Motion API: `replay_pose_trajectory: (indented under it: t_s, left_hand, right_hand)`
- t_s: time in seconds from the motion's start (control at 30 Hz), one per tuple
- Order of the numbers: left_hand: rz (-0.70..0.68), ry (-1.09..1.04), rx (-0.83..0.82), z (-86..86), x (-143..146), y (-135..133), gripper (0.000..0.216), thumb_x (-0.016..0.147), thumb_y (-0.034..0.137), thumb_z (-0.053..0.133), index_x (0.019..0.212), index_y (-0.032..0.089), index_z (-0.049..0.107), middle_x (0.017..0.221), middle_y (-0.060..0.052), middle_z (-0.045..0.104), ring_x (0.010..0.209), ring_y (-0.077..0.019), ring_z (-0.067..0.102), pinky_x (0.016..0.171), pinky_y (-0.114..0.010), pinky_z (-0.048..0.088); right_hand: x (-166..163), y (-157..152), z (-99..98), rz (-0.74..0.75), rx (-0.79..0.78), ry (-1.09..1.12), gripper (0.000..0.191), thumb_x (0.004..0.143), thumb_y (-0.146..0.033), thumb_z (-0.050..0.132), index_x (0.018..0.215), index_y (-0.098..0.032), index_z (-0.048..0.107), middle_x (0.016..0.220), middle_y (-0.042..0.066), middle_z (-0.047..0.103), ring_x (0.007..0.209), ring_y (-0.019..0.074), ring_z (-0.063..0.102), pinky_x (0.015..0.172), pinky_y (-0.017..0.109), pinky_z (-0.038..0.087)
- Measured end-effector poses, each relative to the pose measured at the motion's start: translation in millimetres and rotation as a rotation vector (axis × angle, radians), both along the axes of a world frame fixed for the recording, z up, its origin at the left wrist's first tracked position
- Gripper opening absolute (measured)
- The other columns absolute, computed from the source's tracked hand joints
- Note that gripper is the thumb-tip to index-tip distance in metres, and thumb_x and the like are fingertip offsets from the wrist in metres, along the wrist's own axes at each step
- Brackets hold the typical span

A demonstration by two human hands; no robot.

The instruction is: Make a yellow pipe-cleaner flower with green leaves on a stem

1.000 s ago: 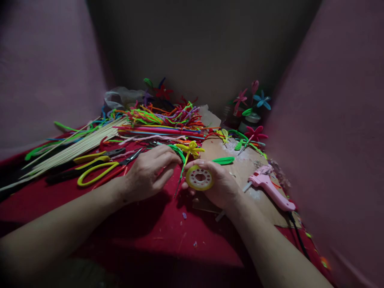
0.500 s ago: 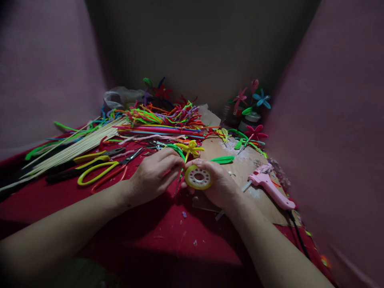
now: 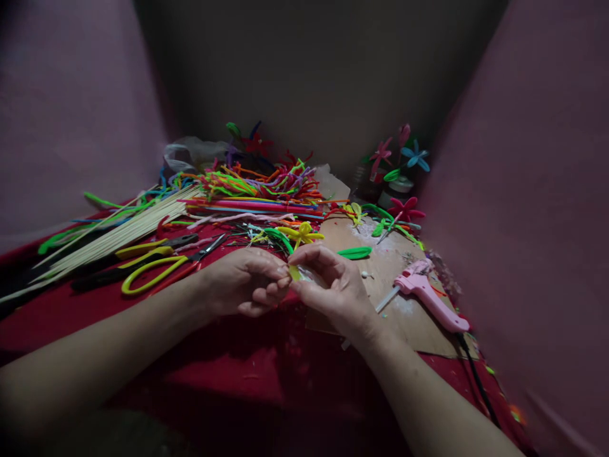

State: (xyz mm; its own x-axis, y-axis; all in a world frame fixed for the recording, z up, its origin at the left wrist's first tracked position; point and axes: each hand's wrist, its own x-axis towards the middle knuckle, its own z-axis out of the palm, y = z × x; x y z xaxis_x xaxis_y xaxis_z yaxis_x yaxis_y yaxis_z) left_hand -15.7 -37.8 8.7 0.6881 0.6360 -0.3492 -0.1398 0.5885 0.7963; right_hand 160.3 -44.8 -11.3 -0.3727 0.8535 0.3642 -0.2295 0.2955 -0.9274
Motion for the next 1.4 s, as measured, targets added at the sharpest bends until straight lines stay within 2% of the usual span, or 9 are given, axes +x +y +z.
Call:
replay_pose_trajectory:
  t_s: [0.23, 0.4, 0.57, 0.73, 0.9, 1.0, 1.13, 1.27, 1.4]
  left_hand:
    - [-0.13, -0.084, -0.143, -7.5, 10.6, -0.6, 0.008, 0.061, 0.018, 0.053, 0.06, 0.01, 0.054, 0.051, 0.001, 0.042, 0.037, -0.0042, 0.029, 0.029, -0.015, 0.019]
    - [0.177, 0.362, 0.381, -9.5, 8.3, 7.3, 0.018, 0.066, 0.022, 0.056, 0.052, 0.016, 0.046, 0.041, 0.006, 0.035, 0.034, -0.0047, 0.025, 0.034, -0.019, 0.016]
    - [0.32, 0.805, 0.767, -19.3, -3.3, 18.7, 0.021, 0.069, 0.032, 0.057, 0.056, 0.016, 0.053, 0.043, 0.005, 0.044, 0.038, -0.007, 0.037, 0.039, -0.02, 0.021]
    - [0.203, 0.902, 0.843, -31.6, 3.8, 22.6, 0.026, 0.068, 0.035, 0.058, 0.052, 0.016, 0.057, 0.043, 0.0, 0.051, 0.037, -0.0087, 0.042, 0.037, -0.021, 0.022]
    - [0.199, 0.714, 0.531, -26.6, 4.5, 24.3, 0.026, 0.067, 0.029, 0.062, 0.048, 0.016, 0.048, 0.035, 0.005, 0.039, 0.029, -0.0054, 0.031, 0.032, -0.019, 0.016]
    - [0.195, 0.409, 0.332, -19.9, -1.2, 21.1, 0.028, 0.066, 0.029, 0.067, 0.053, 0.015, 0.047, 0.04, 0.007, 0.039, 0.03, -0.0025, 0.026, 0.032, -0.017, 0.012]
    - [0.253, 0.075, 0.247, -14.3, -1.2, 15.5, 0.024, 0.066, 0.026, 0.071, 0.063, 0.014, 0.05, 0.046, 0.008, 0.042, 0.033, -0.0004, 0.027, 0.033, -0.015, 0.014]
    - [0.304, 0.025, 0.294, -14.1, 5.6, 11.5, 0.025, 0.066, 0.026, 0.072, 0.064, 0.013, 0.051, 0.047, 0.007, 0.044, 0.034, 0.0001, 0.031, 0.035, -0.015, 0.018]
    - [0.326, 0.068, 0.405, -13.3, 6.6, 9.0, 0.026, 0.068, 0.029, 0.071, 0.064, 0.012, 0.053, 0.048, 0.006, 0.046, 0.036, -0.0012, 0.034, 0.036, -0.015, 0.02]
  right_hand:
    - [-3.8, -8.4, 3.6, 0.016, 0.112, 0.067, 0.018, 0.07, -0.022, 0.07, 0.086, -0.025, 0.065, 0.096, 0.004, 0.058, 0.098, 0.0225, 0.055, 0.093, 0.042, 0.042]
    - [8.2, -6.3, 16.2, -0.041, 0.206, -0.01, 0.02, 0.071, -0.022, 0.069, 0.09, -0.027, 0.065, 0.099, 0.005, 0.058, 0.1, 0.0247, 0.054, 0.092, 0.042, 0.042]
    - [30.4, -0.6, 29.7, -0.036, 0.324, -0.664, 0.021, 0.071, -0.028, 0.07, 0.092, -0.025, 0.064, 0.093, 0.004, 0.058, 0.086, 0.0209, 0.054, 0.077, 0.035, 0.043]
    - [35.1, 4.1, 19.7, -0.068, 0.399, -1.181, 0.021, 0.069, -0.025, 0.07, 0.087, -0.021, 0.062, 0.09, 0.006, 0.055, 0.077, 0.0183, 0.05, 0.068, 0.031, 0.041]
    - [31.6, 8.7, 12.9, -0.126, 0.511, -1.154, 0.016, 0.072, -0.031, 0.068, 0.083, -0.021, 0.064, 0.089, 0.008, 0.058, 0.081, 0.0215, 0.049, 0.071, 0.034, 0.04]
    - [25.4, 5.6, 16.9, -0.162, 0.4, -0.949, 0.015, 0.08, -0.033, 0.058, 0.077, -0.02, 0.066, 0.084, 0.007, 0.06, 0.077, 0.0196, 0.052, 0.07, 0.033, 0.04]
    - [12.7, -0.7, 14.7, -0.039, -0.025, -0.625, 0.022, 0.08, -0.038, 0.058, 0.078, -0.018, 0.068, 0.068, 0.002, 0.062, 0.061, 0.014, 0.053, 0.057, 0.026, 0.038]
    - [2.1, -0.5, 0.5, 0.198, -0.375, -0.287, 0.028, 0.08, -0.04, 0.059, 0.073, -0.013, 0.066, 0.065, 0.004, 0.064, 0.047, 0.0067, 0.045, 0.043, 0.02, 0.031]
    - [-1.4, 2.1, -6.6, 0.243, -0.575, -0.089, 0.019, 0.076, -0.029, 0.066, 0.069, -0.013, 0.061, 0.059, 0.003, 0.064, 0.036, 0.0029, 0.038, 0.034, 0.016, 0.022]
